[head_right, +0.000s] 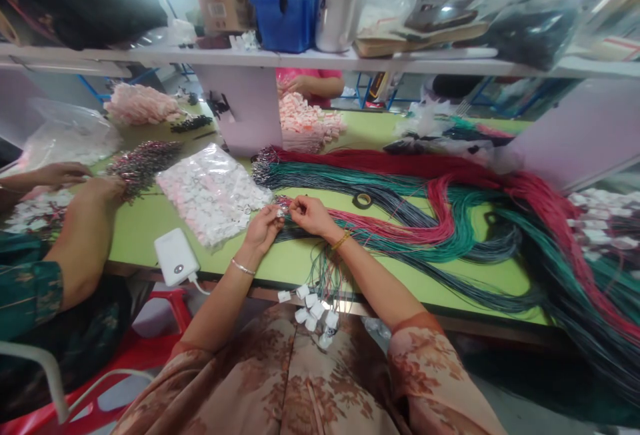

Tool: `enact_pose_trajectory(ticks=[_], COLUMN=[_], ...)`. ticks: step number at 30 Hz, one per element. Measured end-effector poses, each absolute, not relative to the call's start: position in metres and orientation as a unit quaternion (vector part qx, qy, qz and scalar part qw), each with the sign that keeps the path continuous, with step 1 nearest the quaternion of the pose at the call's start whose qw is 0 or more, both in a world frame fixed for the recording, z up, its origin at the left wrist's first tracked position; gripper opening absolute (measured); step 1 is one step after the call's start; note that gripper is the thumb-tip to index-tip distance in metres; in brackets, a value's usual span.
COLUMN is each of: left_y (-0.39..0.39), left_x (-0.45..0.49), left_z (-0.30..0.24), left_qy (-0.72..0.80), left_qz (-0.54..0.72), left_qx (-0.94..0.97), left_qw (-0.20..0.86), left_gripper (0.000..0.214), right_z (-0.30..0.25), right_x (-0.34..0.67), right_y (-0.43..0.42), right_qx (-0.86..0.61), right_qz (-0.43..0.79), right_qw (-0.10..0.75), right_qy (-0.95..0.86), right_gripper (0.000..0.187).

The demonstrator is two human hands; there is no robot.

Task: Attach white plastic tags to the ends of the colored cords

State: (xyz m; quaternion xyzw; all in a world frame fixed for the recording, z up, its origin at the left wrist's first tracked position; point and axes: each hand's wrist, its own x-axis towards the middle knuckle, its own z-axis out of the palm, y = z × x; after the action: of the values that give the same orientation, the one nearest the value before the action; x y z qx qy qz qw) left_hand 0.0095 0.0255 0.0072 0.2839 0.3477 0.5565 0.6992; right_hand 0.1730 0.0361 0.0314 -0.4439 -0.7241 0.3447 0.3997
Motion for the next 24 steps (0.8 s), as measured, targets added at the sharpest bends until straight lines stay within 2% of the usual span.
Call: enact_pose_trajectory(ticks=[8, 14, 24], left_y=[0.024, 0.021, 0.023], left_x=[0.012, 0.018, 0.018], left_z=[0.007, 0.001, 0.000], left_qy=[0.365, 0.420, 0.449], left_qz=[0.546, 0.519, 0.521], left_qx=[0.298, 0.356, 0.399], left_qw=[0.692, 0.654, 0.607], left_gripper=[0.022, 0.025, 0.030], right_z=[0.025, 0.025, 0.029], right_x=[0.174, 0.172, 0.175], right_y=[0.030, 0.027, 0.025], right_qx=[-0.419, -0.435, -0.431], right_qz=[0.306, 0.233, 0.259], right_qw=[0.395, 0.356, 0.331], right_qy=[-0.759, -0.794, -0.798], right_gripper=[0.008, 0.007, 0.015])
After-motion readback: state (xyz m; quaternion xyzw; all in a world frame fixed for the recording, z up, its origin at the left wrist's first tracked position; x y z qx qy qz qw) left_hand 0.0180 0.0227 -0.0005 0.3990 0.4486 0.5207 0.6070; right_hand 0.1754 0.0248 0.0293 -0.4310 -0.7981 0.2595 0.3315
